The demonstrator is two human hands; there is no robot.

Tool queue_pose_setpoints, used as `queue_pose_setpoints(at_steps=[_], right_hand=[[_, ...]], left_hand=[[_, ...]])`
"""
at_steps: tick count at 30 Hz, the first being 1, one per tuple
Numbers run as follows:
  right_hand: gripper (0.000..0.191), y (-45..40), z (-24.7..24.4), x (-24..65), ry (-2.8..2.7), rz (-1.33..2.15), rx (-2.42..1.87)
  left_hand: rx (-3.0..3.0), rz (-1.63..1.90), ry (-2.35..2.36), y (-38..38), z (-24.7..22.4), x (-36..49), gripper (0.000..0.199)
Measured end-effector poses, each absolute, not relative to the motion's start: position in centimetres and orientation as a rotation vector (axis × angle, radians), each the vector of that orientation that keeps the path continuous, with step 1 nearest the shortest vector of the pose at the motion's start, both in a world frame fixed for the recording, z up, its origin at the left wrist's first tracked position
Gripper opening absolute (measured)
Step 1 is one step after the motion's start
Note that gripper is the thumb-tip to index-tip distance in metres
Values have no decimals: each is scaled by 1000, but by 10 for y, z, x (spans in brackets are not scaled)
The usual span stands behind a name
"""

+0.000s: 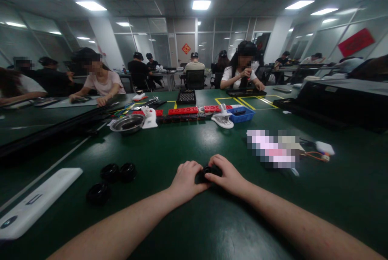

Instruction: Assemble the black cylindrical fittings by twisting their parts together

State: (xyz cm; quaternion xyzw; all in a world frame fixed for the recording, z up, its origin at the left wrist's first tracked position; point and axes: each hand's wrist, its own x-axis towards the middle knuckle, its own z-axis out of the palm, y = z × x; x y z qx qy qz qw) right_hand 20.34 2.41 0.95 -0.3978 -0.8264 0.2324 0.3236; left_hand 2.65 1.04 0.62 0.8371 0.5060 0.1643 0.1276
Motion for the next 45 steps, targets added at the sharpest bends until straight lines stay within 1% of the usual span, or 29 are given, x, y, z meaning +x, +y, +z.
queue_pose_setpoints(at_steps=[2,3,6,8,10,11,14,17,18,21,25,27,30,34,37,41,43,45], right_hand=[[13,24,11,204,-2191,657,-953],[15,23,12,204,-2204,690,-906],[31,22,11,205,-2233,763,-842],[39,21,9,205,-2208,763,-909],[43,21,7,205,-2159,729,-1010],[42,21,6,204,-2142,706,-1049],[29,22,9,203,-2145,632,-1078],[18,22,13,202,-2187,641,-984],[18,21,14,203,-2204,667,-940],[31,21,13,204,-2254,739,-857],[44,22,6,205,-2204,746,-966],[42,23,4,205,-2160,713,-1044],[31,24,5,203,-2155,636,-1080],[20,23,12,203,-2192,673,-941],[31,22,12,204,-2238,767,-836],[45,22,6,206,-2207,780,-924],[44,22,5,205,-2162,751,-1009],[35,23,6,204,-2143,705,-1066]], left_hand=[[2433,476,1473,11,6,27,32],[2435,478,1474,11,6,27,33],[2437,496,1478,10,6,27,33],[2433,500,1470,10,6,26,32],[2430,501,1461,10,7,26,31],[2431,502,1460,10,7,26,31],[2438,510,1458,10,6,26,31],[2450,522,1452,10,5,26,31],[2454,525,1452,10,5,26,31],[2458,520,1458,11,5,26,31],[2458,489,1457,10,6,26,30],[2458,492,1456,10,6,26,31],[2455,503,1461,10,6,27,30],[2454,502,1457,11,4,26,30],[2453,513,1460,11,3,25,30],[2449,532,1451,11,3,25,31],[2445,531,1450,11,4,26,30],[2443,519,1459,11,5,26,30]])
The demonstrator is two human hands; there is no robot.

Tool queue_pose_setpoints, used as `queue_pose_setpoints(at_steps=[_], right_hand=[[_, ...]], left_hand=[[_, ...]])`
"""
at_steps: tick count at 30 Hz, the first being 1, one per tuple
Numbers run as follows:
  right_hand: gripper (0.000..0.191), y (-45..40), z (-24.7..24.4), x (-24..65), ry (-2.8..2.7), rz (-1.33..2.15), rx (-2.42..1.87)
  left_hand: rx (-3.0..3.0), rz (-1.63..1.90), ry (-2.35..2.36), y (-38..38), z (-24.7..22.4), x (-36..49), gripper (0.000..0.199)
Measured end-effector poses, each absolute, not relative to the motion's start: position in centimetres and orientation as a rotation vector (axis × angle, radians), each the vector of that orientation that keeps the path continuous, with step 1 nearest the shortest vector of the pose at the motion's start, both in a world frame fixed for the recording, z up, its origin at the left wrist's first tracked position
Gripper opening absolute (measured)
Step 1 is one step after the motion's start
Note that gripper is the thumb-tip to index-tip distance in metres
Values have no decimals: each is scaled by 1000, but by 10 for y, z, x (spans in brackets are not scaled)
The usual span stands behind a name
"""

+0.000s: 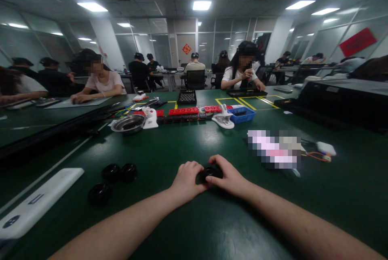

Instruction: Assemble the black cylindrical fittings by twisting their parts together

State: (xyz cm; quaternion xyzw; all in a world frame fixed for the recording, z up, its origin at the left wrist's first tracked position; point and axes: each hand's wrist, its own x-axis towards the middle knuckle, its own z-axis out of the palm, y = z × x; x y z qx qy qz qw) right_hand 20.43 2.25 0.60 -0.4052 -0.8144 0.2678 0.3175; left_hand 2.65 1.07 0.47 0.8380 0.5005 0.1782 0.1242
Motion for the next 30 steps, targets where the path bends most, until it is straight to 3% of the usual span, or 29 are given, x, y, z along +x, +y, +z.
queue_pose_setpoints(at_steps=[6,14,22,26,30], right_hand=[[20,21,16,203,-2195,700,-919],[44,22,6,205,-2166,754,-985],[14,23,13,204,-2184,693,-941],[29,22,12,205,-2232,793,-824],[40,22,8,205,-2156,766,-972]], left_hand=[[2450,499,1452,10,5,26,31],[2460,490,1470,11,4,26,31],[2465,508,1463,11,2,26,33],[2460,512,1458,11,3,25,32],[2451,508,1459,11,4,26,31]])
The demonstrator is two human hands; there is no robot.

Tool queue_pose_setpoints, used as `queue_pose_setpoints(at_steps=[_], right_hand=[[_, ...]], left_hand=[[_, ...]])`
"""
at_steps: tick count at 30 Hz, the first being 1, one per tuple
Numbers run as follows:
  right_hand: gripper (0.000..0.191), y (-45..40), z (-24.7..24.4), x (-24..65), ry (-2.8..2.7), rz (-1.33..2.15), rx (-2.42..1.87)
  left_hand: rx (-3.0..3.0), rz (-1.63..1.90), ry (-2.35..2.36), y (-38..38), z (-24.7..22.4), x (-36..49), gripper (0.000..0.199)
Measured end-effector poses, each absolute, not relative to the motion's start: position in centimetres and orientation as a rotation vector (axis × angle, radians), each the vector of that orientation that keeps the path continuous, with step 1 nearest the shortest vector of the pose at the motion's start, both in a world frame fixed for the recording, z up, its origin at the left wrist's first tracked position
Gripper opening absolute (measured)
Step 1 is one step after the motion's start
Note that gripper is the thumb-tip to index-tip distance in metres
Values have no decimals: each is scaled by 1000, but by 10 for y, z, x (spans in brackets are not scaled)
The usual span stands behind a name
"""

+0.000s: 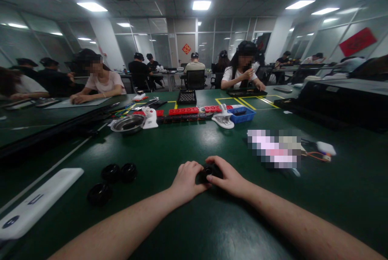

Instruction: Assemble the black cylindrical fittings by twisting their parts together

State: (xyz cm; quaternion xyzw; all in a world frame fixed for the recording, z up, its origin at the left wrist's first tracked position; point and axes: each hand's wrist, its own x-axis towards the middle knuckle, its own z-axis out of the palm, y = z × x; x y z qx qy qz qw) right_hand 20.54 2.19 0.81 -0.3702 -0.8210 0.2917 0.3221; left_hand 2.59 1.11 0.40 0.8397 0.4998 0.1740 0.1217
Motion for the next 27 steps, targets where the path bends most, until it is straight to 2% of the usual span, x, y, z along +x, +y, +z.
queue_pose_setpoints(at_steps=[4,7,10,14,17,21,24,27], right_hand=[[24,23,10,204,-2156,693,-1047],[14,23,14,203,-2214,723,-939],[24,22,14,204,-2254,787,-849],[44,21,9,205,-2176,781,-992],[37,22,9,204,-2149,714,-1085],[21,22,13,203,-2222,714,-940],[38,21,13,204,-2259,792,-842],[51,20,9,205,-2196,815,-929]], left_hand=[[2446,493,1466,11,5,26,31],[2449,502,1461,11,4,25,32],[2452,519,1459,11,4,25,32],[2455,502,1458,11,4,26,31],[2460,503,1457,11,4,26,31],[2463,493,1459,10,4,26,30],[2459,489,1455,11,5,25,32],[2448,480,1459,11,6,26,32]])
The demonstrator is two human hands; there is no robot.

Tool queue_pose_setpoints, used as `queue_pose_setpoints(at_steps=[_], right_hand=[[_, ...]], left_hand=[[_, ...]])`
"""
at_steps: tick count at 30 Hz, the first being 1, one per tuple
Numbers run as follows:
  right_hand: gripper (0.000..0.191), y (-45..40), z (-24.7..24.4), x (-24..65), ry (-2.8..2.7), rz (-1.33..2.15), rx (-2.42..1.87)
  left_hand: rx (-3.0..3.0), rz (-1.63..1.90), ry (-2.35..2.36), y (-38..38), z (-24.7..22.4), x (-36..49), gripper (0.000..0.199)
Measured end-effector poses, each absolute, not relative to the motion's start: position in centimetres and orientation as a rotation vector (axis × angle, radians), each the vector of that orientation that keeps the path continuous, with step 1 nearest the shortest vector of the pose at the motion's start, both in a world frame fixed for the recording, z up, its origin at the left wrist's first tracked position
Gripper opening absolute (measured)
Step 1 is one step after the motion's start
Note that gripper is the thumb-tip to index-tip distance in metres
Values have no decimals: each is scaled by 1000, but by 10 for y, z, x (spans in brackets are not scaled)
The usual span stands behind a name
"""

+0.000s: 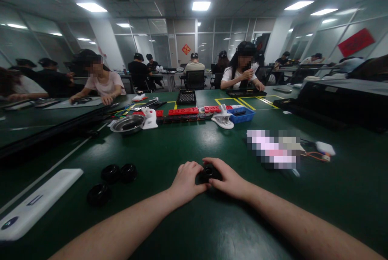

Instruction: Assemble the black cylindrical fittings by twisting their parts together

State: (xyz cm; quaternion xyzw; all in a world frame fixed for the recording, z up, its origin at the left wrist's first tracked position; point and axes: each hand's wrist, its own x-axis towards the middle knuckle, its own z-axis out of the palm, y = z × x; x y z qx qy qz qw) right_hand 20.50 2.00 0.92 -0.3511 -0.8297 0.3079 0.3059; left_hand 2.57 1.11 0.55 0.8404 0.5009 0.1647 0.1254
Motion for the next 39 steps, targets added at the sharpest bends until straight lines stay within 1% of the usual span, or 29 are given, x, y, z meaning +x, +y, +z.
queue_pose_setpoints(at_steps=[2,6,10,11,13,15,17,19,24,28,29,31,33,35,37,39], right_hand=[[49,20,7,205,-2146,799,-1013],[36,21,8,202,-2118,697,-1122],[19,21,13,201,-2180,678,-997],[20,21,13,202,-2194,706,-938],[32,21,12,203,-2202,774,-860],[44,21,9,205,-2185,823,-864],[49,21,6,206,-2154,832,-917],[46,21,5,206,-2129,809,-968],[30,22,8,203,-2117,678,-1085],[19,23,12,202,-2186,696,-969],[20,23,13,203,-2204,734,-910],[32,22,13,204,-2229,807,-826],[44,21,11,205,-2219,845,-839],[50,20,8,205,-2184,842,-918],[47,20,5,205,-2149,810,-998],[37,21,5,204,-2139,756,-1047]], left_hand=[[2442,470,1467,11,6,26,31],[2437,466,1477,10,7,27,29],[2433,469,1471,10,6,26,29],[2434,477,1472,11,6,26,29],[2433,488,1474,11,5,26,32],[2428,485,1474,11,5,26,33],[2421,476,1473,11,5,26,33],[2420,475,1475,11,6,26,32],[2431,492,1474,10,6,27,29],[2439,489,1479,11,5,26,29],[2440,489,1478,11,5,26,30],[2439,492,1472,11,4,26,32],[2438,496,1462,11,4,26,32],[2439,505,1454,11,5,26,31],[2443,512,1449,11,5,26,30],[2444,516,1450,10,5,26,30]])
